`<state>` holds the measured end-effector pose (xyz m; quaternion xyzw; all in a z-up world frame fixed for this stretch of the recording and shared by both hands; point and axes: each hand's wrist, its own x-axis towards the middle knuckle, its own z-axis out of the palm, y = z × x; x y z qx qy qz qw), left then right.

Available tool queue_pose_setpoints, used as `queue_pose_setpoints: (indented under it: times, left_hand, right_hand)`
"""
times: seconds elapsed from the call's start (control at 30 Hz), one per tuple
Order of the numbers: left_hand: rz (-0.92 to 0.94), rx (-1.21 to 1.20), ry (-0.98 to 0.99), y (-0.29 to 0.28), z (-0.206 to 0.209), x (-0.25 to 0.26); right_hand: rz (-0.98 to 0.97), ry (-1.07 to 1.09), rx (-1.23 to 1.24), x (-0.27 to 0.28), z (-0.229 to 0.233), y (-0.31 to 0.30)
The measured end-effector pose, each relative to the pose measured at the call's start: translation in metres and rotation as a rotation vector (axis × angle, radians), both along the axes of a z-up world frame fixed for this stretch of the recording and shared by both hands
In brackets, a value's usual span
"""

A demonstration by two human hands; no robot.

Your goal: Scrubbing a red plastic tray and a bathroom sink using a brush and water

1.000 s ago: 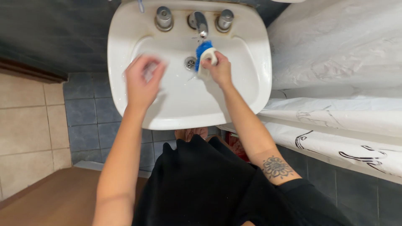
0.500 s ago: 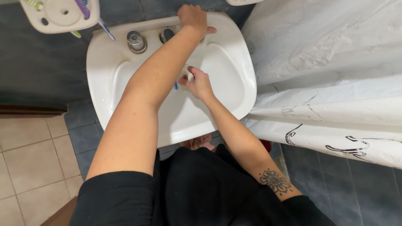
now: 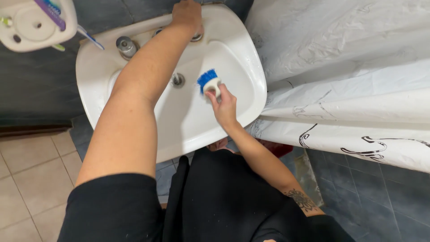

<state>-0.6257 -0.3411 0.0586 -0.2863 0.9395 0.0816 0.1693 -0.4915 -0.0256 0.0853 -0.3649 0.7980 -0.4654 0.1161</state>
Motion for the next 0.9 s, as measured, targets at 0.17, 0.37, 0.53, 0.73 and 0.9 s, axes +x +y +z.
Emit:
queue_pose_setpoints:
  times: [0.17,0.37,0.53,0.73,0.9]
  left_hand:
    - [-0.503,-0.135,0.061,-0.011,0.011,0.022]
    - [-0.579,-0.138,-0.05,-0.01,0.025,0.023]
    - [-0.621,-0.138,-0.08,-0.007,0.038,0.028]
    - [-0.731,-0.222,-0.077,-0.012,0.017,0.029]
    - [-0.888,-0.385,-0.008,-0.032,-0.002,0.019]
  right_hand:
    - [-0.078,0.202,-0.257,0.008,0.057,0.017]
    - [0.11,-0.056,-0.137,0.009,0.012,0.003]
    - [-0.065,0.055,-0.194,0.009,0.003,0.013]
    - [-0.035,0.138,-0.269,0.018,0.003,0.027]
    - [-0.023,0.061,-0.077,0.008,-0.012,0.015]
